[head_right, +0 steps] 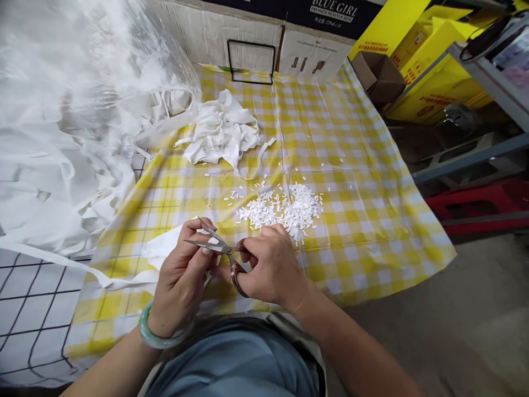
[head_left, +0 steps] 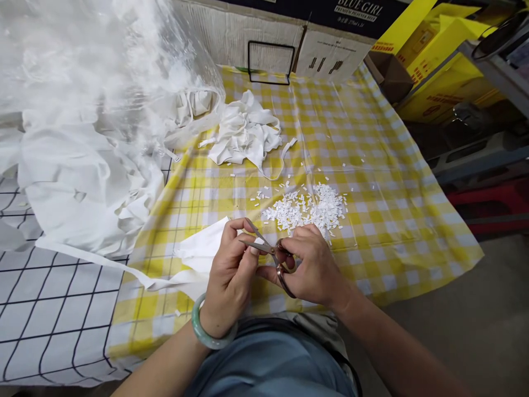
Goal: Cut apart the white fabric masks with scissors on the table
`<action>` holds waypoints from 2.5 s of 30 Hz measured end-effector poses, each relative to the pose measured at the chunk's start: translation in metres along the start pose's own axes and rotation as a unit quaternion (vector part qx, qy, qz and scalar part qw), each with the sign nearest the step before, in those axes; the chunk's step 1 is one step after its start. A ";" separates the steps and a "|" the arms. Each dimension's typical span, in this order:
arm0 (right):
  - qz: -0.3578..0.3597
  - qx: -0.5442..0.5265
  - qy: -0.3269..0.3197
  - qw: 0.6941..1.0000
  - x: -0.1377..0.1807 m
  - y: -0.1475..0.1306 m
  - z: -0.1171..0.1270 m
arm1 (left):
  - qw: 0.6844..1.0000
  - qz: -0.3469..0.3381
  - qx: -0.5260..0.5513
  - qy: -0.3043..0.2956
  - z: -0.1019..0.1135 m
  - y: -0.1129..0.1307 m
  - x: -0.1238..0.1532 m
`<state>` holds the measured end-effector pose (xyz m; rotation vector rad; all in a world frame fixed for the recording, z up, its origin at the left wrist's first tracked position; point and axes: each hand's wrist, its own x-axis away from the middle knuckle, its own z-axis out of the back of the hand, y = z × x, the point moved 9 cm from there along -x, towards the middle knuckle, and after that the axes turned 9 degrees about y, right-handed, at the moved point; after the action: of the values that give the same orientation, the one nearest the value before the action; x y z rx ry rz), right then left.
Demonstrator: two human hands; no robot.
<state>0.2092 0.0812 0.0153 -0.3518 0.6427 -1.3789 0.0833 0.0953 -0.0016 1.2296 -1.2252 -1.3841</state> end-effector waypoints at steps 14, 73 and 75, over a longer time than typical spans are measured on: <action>-0.022 0.068 0.064 0.995 0.020 0.033 0.019 | 0.994 -0.060 -0.054 -0.073 -0.036 0.013 -0.013; 0.008 -0.036 -0.058 0.998 -0.005 -0.017 -0.005 | 0.994 -0.069 -0.072 0.038 0.026 0.026 0.004; 0.013 -0.040 -0.059 0.997 -0.006 -0.018 -0.006 | 0.994 -0.073 -0.074 0.035 0.025 0.026 0.004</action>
<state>0.1914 0.0844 0.0223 -0.4846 0.6040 -1.2994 0.0580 0.0910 0.0243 1.2723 -0.9816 -1.4978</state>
